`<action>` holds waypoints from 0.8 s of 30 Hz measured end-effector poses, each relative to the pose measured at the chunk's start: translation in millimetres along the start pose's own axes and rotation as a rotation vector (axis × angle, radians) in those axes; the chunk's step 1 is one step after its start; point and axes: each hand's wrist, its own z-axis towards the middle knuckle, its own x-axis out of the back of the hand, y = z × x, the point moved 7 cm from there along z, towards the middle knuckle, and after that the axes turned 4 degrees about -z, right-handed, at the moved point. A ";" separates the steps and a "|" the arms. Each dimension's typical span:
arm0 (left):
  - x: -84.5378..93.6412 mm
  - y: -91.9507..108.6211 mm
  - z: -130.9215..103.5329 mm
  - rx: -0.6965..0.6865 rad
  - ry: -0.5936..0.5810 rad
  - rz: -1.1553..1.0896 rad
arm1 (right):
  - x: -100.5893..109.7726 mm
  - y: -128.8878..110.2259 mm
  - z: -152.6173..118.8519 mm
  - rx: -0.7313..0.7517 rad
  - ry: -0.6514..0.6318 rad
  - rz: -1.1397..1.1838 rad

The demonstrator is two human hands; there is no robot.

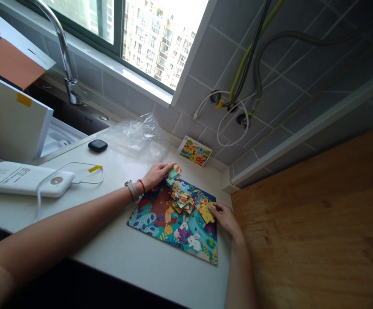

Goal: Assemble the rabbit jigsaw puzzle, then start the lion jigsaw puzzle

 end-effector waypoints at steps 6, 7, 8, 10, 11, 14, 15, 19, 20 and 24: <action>-1.7 2.5 -2.1 -0.007 -0.015 0.016 | -13.9 -2.7 -13.0 -0.120 -0.248 0.089; -1.6 2.7 -2.1 -0.008 -0.014 0.016 | -14.9 -4.4 -15.5 -0.127 -0.274 0.099; -1.6 2.6 -1.9 -0.008 -0.013 0.015 | -14.7 -6.1 -17.6 -0.131 -0.288 0.105; -1.5 1.9 -1.5 -0.004 -0.013 0.012 | -11.4 -8.4 -20.6 -0.138 -0.288 0.105; -1.6 1.5 -1.2 -0.002 -0.014 0.010 | -9.3 -8.7 -22.1 -0.146 -0.288 0.094; -2.2 0.4 -0.7 0.008 -0.017 0.001 | -7.0 -5.4 -29.1 -0.182 -0.362 0.004; -2.4 0.2 -0.6 0.011 -0.019 -0.002 | -7.7 -3.3 -32.6 -0.196 -0.407 -0.033; -2.1 -0.1 -0.8 0.016 -0.013 -0.003 | -10.0 -0.5 -42.7 -0.200 -0.522 -0.066; -1.8 -0.1 -0.9 0.017 -0.010 0.000 | -9.7 -1.9 -42.5 -0.189 -0.520 -0.047; -1.1 -0.9 -1.4 0.022 -0.010 0.008 | 2.4 -8.4 -29.1 -0.145 -0.319 0.047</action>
